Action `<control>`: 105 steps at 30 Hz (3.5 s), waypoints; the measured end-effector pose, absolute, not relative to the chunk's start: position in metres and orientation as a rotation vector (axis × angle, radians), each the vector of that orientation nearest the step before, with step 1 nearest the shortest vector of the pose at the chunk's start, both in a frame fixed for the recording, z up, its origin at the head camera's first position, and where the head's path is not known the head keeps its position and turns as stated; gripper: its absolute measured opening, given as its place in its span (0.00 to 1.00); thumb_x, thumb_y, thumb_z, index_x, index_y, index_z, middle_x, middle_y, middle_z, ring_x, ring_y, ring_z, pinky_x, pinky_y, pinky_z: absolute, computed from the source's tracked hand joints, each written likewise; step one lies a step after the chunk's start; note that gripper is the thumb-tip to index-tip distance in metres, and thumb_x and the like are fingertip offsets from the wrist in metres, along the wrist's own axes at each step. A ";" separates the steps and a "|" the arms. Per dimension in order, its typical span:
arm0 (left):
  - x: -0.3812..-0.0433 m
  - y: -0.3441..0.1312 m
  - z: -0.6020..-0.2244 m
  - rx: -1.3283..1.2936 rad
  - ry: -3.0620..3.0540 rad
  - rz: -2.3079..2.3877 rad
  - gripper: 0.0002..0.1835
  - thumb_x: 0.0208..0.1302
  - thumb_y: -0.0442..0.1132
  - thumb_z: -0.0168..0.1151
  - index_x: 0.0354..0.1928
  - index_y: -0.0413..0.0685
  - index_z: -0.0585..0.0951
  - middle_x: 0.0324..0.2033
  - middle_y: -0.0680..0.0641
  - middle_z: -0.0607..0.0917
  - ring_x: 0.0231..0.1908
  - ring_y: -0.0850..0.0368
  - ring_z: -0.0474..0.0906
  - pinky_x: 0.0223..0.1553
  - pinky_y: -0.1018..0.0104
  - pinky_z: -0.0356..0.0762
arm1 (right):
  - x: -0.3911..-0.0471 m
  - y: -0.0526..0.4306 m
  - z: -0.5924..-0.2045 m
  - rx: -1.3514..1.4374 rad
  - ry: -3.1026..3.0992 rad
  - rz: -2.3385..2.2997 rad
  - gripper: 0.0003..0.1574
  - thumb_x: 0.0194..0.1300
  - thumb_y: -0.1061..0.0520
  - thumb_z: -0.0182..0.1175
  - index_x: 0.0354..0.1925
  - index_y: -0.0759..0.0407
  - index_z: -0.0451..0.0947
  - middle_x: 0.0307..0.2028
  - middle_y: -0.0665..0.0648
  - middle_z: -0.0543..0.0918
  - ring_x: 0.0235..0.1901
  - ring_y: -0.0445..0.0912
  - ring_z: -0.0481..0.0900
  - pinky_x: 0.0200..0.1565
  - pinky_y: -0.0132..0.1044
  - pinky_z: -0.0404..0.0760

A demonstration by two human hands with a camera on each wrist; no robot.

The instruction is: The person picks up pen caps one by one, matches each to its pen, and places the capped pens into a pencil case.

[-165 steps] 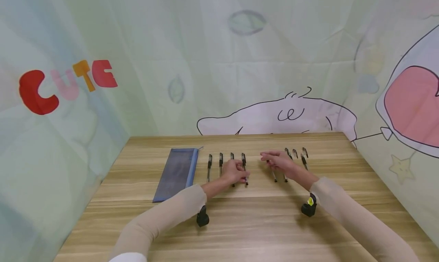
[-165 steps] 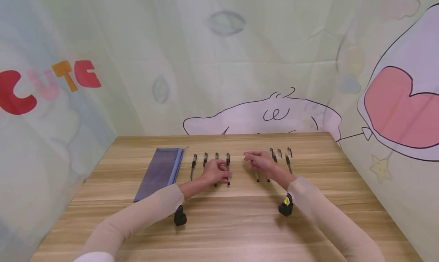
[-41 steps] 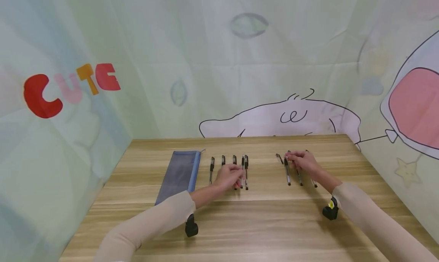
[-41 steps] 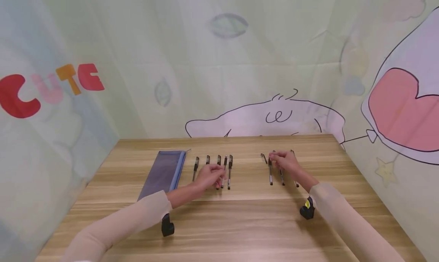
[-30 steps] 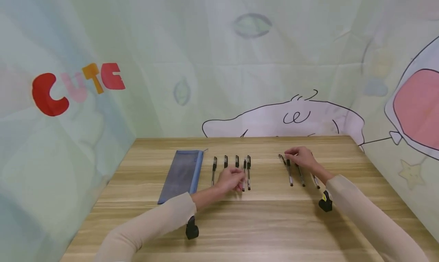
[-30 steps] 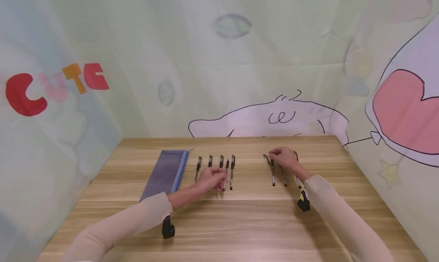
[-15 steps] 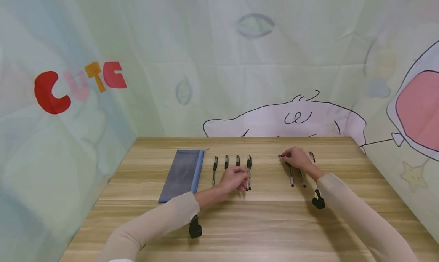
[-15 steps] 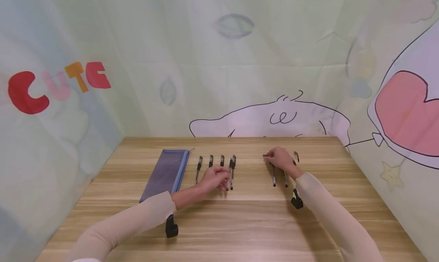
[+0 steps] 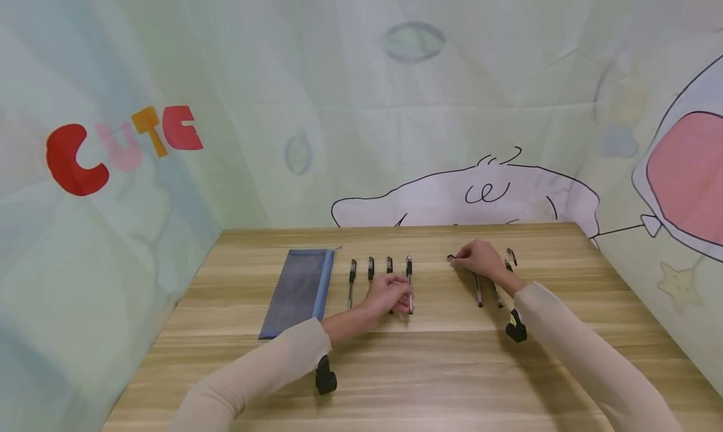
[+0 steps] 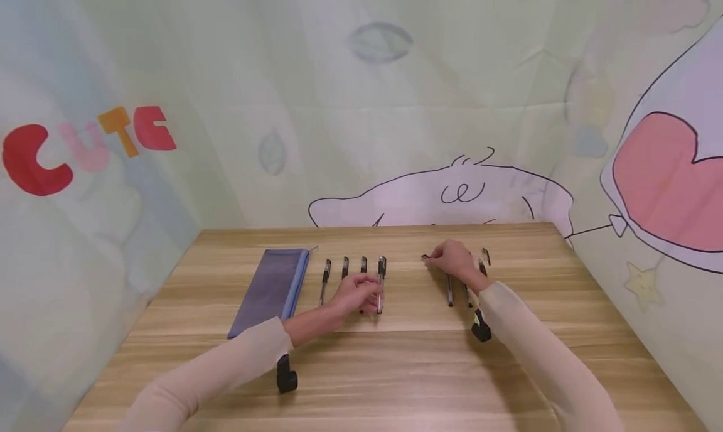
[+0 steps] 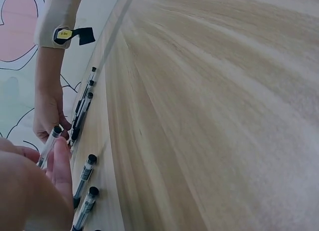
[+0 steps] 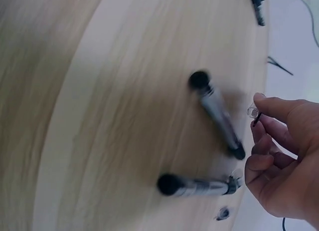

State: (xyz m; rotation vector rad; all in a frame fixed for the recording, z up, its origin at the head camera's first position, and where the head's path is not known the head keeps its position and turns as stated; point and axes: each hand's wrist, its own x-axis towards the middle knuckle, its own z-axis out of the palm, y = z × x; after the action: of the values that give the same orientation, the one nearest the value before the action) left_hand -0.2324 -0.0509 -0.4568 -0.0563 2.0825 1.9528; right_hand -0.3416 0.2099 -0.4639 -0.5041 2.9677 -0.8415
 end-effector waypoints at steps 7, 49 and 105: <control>-0.234 -0.051 -0.459 0.007 1.999 2.004 0.19 0.70 0.31 0.63 0.60 0.32 0.77 0.45 0.35 0.88 0.28 0.62 0.82 0.37 0.69 0.89 | -0.336 0.198 -0.450 -0.337 2.798 -1.092 0.20 0.70 0.49 0.66 0.47 0.64 0.87 0.40 0.60 0.90 0.35 0.44 0.79 0.34 0.30 0.76; -0.229 -0.045 -0.460 0.113 1.969 2.022 0.21 0.70 0.33 0.64 0.61 0.31 0.76 0.50 0.30 0.85 0.30 0.62 0.83 0.40 0.66 0.90 | -0.313 0.147 -0.431 -0.112 1.982 -1.755 0.33 0.74 0.53 0.62 0.69 0.69 0.69 0.40 0.46 0.78 0.29 0.36 0.68 0.32 0.24 0.69; -0.244 -0.031 -0.447 0.027 2.052 1.807 0.19 0.64 0.30 0.69 0.57 0.32 0.80 0.40 0.39 0.88 0.28 0.57 0.84 0.39 0.61 0.91 | -0.302 0.197 -0.434 -0.071 2.041 -1.758 0.38 0.75 0.45 0.60 0.72 0.65 0.67 0.67 0.66 0.74 0.31 0.35 0.69 0.34 0.25 0.71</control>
State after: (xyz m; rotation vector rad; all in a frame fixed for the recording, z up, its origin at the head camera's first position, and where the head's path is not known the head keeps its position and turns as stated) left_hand -0.2436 -0.0306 -0.4470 0.0269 2.0519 1.8073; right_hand -0.3020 0.1975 -0.4345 -0.0705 2.0406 -1.7580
